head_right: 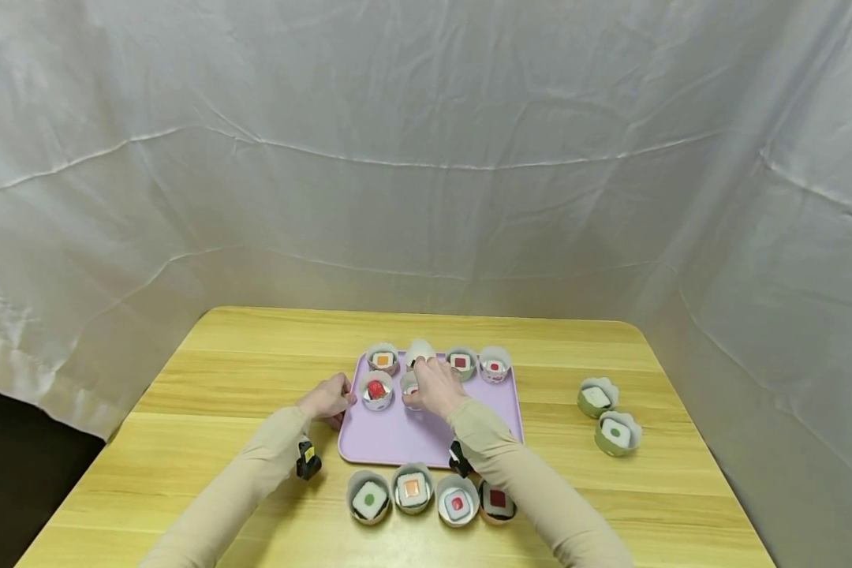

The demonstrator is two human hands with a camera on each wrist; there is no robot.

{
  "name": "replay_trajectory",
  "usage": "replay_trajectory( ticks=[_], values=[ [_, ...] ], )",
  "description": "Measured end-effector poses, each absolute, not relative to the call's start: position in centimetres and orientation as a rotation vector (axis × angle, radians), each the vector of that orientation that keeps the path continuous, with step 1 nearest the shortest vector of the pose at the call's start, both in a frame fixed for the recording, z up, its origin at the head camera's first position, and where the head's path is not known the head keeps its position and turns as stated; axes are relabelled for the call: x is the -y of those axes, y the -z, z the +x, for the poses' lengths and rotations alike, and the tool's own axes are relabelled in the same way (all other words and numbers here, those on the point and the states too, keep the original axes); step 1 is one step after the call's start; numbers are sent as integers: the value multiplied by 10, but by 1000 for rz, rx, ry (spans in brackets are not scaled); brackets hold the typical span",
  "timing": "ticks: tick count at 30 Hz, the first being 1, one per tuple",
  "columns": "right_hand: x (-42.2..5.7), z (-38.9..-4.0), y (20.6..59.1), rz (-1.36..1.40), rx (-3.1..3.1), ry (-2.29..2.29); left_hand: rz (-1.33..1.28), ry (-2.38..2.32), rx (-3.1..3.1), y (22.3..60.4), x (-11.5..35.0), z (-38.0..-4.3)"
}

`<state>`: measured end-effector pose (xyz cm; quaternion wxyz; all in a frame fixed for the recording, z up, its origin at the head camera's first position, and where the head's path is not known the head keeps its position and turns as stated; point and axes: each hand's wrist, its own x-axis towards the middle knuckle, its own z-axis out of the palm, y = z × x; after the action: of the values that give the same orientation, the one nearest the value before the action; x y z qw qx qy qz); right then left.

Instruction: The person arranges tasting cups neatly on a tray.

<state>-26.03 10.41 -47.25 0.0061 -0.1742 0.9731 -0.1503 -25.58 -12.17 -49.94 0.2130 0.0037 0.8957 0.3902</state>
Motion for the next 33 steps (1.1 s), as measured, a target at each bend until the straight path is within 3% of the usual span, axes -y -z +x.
replay_trajectory(
  ticks=[19,33],
  values=[
    [-108,-258,472,-455,-2981,558,4,-1083,-2488,499,122,-254],
    [-144,-244,459,-500,-2942,815,0,-1079,-2491,501,121,-256]
  ],
)
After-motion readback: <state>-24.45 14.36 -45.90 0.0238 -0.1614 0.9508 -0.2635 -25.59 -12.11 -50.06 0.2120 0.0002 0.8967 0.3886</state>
